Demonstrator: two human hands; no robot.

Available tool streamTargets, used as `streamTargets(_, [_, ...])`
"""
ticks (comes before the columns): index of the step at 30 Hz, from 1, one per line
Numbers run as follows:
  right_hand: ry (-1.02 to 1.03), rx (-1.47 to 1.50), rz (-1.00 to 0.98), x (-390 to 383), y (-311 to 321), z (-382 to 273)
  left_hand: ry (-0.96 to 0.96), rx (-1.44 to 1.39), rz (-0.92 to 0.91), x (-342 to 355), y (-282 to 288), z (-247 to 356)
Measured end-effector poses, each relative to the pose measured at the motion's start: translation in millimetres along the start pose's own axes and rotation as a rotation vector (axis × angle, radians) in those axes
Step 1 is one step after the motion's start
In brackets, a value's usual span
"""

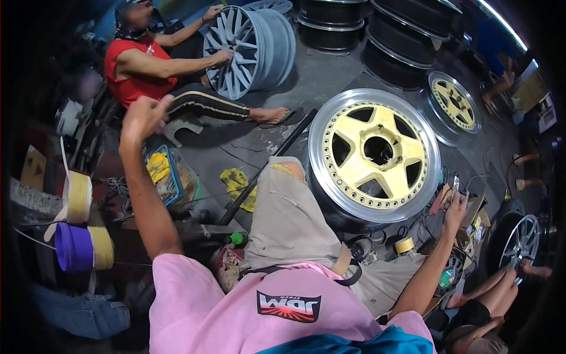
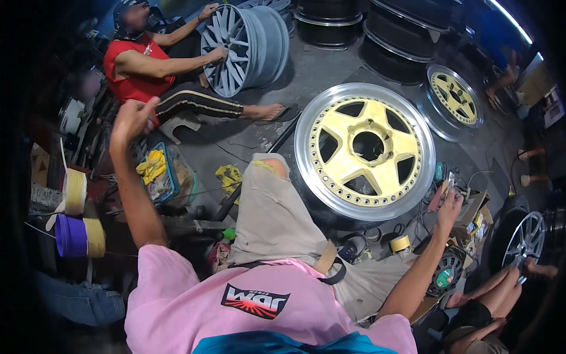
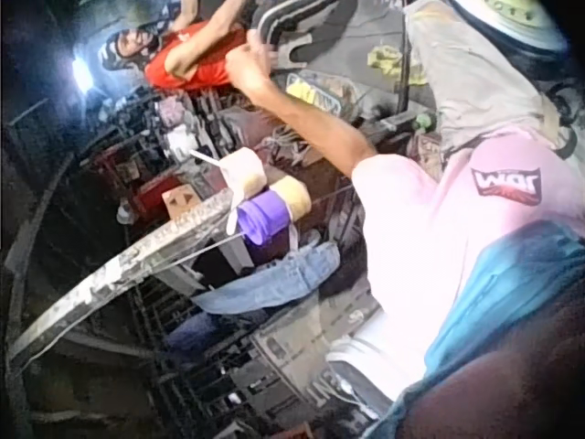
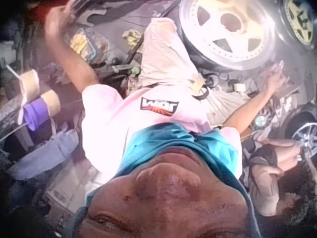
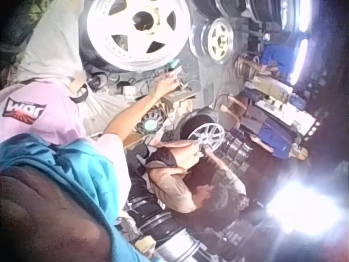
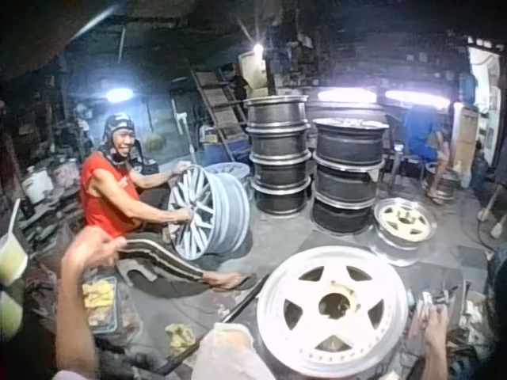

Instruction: The person applies masking tape to the outer edge of a yellow car rim and then places small decorative bolts into the pre-drilled holes around the rim's circumference.

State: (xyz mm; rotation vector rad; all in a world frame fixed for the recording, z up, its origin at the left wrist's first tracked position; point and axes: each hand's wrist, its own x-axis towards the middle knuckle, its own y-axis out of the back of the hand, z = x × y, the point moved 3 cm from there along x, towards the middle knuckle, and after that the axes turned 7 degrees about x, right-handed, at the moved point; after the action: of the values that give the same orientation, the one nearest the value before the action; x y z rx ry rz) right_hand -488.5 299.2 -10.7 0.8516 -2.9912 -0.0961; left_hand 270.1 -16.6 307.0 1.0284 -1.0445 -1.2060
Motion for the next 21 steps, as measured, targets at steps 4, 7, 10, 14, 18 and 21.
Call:
streamTargets(4, [0.031, 0.042, -0.040, -5, -14, -7, -0.363, -0.393, -0.590, -34, -92, 78])
streamTargets(7, [0.030, 0.086, -0.089, -21, -36, -23, -0.543, -0.425, -0.673, -31, -166, 149])
streamTargets(10, [0.107, -0.090, -0.190, -42, -57, -41, -0.714, -0.444, -0.303, 26, -255, 207])
streamTargets(14, [0.173, -0.212, -0.349, -90, -130, -79, -0.546, -0.356, -0.120, 96, -362, 249])
streamTargets(18, [0.174, -0.237, -0.346, -110, -188, -78, -0.401, -0.271, -0.165, 73, -420, 282])
streamTargets(21, [0.217, -0.349, -0.290, -112, -222, -63, -0.306, -0.245, -0.219, 61, -410, 288])
